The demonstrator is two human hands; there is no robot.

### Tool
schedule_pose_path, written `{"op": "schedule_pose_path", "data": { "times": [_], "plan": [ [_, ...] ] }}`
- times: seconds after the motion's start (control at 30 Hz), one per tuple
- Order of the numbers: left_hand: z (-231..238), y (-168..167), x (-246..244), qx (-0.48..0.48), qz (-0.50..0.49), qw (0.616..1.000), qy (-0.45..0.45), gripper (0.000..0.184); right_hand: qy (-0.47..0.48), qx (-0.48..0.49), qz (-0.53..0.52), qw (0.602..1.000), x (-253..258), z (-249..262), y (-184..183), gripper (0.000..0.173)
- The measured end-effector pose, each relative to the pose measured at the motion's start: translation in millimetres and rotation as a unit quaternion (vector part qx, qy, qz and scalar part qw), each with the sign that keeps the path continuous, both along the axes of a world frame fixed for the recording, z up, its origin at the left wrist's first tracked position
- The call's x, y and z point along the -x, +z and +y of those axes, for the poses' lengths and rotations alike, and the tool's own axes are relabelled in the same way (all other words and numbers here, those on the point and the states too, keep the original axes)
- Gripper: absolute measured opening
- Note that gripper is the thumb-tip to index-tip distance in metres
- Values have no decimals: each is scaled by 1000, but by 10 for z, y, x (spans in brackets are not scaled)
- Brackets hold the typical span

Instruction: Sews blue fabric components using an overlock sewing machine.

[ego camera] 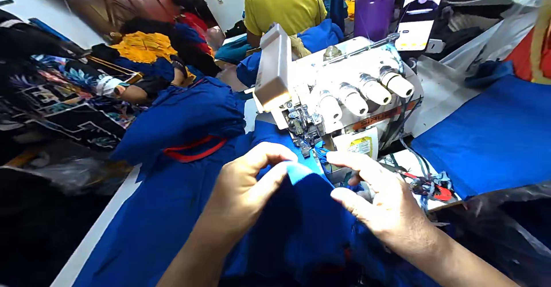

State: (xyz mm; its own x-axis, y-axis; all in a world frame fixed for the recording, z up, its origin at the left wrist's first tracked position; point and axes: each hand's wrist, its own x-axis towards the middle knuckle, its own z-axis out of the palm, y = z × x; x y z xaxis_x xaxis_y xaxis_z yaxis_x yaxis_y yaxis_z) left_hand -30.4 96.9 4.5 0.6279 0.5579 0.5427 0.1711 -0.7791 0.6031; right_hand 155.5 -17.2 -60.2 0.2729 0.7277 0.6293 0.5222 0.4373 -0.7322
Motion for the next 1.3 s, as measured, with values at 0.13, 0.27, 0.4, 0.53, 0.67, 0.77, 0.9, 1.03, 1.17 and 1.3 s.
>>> {"op": "schedule_pose_path", "data": {
  "times": [0.13,0.27,0.4,0.53,0.67,0.77,0.9,1.03,1.17,1.3],
  "plan": [
    [2,72,143,7,-4,988,-156,16,152,74,55,984,87,-23,-28,38],
    [-20,16,164,2,2,994,-108,17,246,119,67,960,170,-158,-222,18],
    [17,-208,33,19,32,999,23,15,200,131,85,967,306,-281,-409,22],
    [65,-280,-112,28,41,995,84,12,99,155,152,971,367,-270,-449,21],
    [160,-275,-188,14,22,996,80,11,17,111,138,984,375,-199,-480,37],
    [221,-295,-217,-4,57,994,91,9,-3,162,137,977,345,-143,-458,50],
    [288,-290,-227,-12,120,987,108,8,25,290,187,938,279,-84,-363,42],
    [284,-179,-225,29,167,981,99,5,60,275,194,940,244,-164,-338,14],
    [200,-115,-156,69,192,977,70,6,125,251,205,938,315,-352,-331,16],
    [180,-69,-179,87,221,967,94,10,130,243,212,938,351,-414,-311,17]
  ]
}}
